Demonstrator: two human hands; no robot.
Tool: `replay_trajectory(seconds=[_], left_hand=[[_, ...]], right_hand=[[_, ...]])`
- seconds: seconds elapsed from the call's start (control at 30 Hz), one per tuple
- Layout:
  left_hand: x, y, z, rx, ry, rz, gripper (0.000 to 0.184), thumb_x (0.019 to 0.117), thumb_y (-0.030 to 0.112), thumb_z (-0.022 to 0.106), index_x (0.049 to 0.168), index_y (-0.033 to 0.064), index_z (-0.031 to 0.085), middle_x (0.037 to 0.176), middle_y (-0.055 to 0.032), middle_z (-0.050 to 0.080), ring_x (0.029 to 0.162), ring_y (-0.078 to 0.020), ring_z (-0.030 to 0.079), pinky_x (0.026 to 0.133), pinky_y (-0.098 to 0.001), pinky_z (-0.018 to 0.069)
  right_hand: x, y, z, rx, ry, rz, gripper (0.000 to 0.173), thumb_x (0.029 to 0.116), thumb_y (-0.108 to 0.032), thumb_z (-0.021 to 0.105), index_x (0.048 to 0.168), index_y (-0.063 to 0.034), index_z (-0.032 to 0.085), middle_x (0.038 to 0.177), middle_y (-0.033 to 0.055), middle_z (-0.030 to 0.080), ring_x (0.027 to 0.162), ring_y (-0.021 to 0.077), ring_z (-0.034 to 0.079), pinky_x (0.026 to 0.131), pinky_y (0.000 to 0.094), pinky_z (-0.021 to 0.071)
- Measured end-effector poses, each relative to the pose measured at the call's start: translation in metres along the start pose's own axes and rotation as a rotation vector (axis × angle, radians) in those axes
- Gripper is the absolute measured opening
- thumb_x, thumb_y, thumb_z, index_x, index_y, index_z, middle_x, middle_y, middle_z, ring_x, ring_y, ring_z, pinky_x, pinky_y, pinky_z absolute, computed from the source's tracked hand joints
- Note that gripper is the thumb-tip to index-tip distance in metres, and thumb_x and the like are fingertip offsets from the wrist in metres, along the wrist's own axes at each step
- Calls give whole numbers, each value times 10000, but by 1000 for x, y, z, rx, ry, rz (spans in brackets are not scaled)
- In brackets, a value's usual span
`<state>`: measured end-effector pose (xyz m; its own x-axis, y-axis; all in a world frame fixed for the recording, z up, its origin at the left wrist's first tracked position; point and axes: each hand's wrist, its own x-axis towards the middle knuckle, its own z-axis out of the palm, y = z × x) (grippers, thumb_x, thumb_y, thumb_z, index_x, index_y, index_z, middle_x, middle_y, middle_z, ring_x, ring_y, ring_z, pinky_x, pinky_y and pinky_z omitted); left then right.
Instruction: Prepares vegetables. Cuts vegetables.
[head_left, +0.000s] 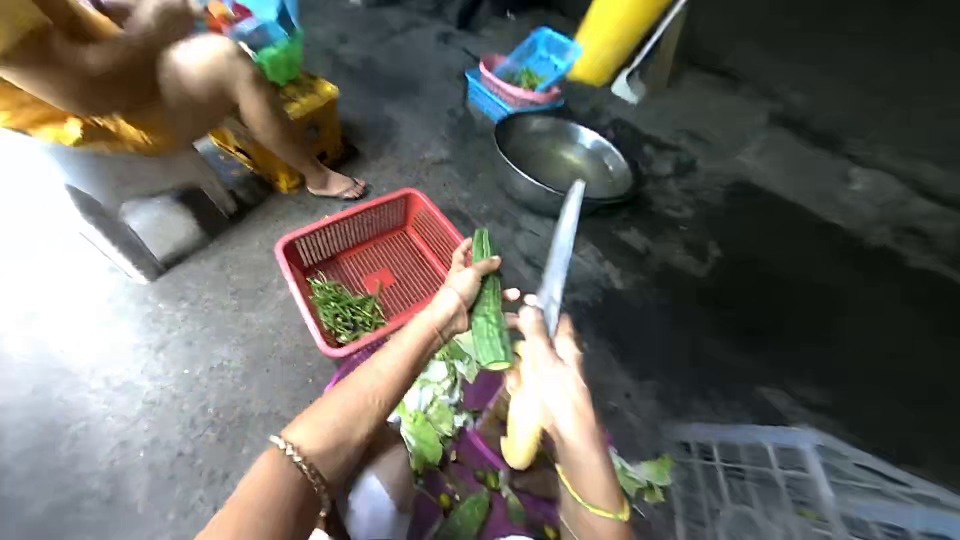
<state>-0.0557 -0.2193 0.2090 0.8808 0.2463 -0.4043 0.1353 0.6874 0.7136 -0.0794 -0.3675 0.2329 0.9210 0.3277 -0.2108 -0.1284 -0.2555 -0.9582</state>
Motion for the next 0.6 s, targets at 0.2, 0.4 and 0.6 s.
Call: replay_trajectory(seconds=[0.2,0.4,0.6], left_hand=[[2,23,25,-120,28,-39,433,1031,223,542,1440,260,407,790,-90,594,565,-212,626,502,-371,580],[-7,5,11,-233,-88,-39,428,1007,583,513,999,167,615,779,19,609,615,-85,618,542,-230,545],[-1,4,25,-286,120,-2,316,1068,470,454,1091,167,541,792,-10,611,627,-116,631,542,-257,552]], right_hand=[[-45,13,-30,4,216,-325,397,1090,-231,390,1358,34,516,859,33,662,550,105,656,452,267,584],[-69,37,-13,-321,341,-557,368,1081,-242,435,1171,57,630,699,1,612,500,44,572,457,224,524],[-79,34,-3,-617,392,-671,394,1069,-221,451,1148,107,655,733,106,667,587,174,648,520,299,535]])
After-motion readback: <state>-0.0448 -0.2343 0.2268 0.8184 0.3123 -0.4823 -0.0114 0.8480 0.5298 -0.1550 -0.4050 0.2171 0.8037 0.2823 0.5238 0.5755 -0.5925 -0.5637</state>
